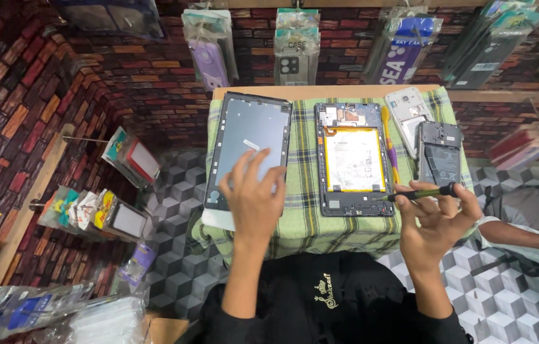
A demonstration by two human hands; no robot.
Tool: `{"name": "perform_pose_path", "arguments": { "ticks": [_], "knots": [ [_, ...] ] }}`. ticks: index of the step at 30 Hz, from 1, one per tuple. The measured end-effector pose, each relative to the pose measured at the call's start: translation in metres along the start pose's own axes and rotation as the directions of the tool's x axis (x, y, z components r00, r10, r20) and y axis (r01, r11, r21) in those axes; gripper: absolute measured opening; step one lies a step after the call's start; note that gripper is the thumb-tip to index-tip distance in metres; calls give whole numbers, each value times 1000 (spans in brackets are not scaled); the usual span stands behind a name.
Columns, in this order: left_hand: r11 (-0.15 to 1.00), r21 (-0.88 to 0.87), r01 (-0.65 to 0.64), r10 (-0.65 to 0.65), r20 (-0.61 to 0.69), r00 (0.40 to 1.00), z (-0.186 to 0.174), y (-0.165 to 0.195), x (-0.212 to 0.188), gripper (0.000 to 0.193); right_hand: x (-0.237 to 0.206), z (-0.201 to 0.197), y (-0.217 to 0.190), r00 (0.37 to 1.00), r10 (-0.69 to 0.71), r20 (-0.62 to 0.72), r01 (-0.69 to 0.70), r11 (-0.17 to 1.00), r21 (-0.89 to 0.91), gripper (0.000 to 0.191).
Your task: The person uses a screwdriver to remove screws from a disassembled tablet, then detaches and removes internal components including a metal bracket and a circuit board. The removed parts are placed on the adjacent tablet screen assembly.
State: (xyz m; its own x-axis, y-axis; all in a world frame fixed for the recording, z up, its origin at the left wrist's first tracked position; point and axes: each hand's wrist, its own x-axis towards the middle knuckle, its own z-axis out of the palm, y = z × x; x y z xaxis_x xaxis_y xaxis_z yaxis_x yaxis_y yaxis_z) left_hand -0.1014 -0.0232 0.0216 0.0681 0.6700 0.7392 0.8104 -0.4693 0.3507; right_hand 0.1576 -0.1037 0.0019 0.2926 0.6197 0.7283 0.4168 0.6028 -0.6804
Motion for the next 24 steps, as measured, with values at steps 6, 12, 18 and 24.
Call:
{"name": "perform_pose_path", "arguments": {
  "ticks": [6,12,18,24],
  "knots": [
    [977,167,137,-154,97,983,-16,-17,5,18,-2,10,0,998,62,15,-62,998,8,78],
    [971,153,185,-207,145,968,-16,-12,2,17,-6,15,-2,998,54,39,-55,998,24,76],
    [988,-35,147,-141,140,980,-5,6,-5,19,-10,19,-2,998,51,45,-53,998,29,75],
    [915,-387,113,7,295,956,21,50,-16,19,-11,38,-2,990,6,142,-11,999,34,76]
  ]
}}
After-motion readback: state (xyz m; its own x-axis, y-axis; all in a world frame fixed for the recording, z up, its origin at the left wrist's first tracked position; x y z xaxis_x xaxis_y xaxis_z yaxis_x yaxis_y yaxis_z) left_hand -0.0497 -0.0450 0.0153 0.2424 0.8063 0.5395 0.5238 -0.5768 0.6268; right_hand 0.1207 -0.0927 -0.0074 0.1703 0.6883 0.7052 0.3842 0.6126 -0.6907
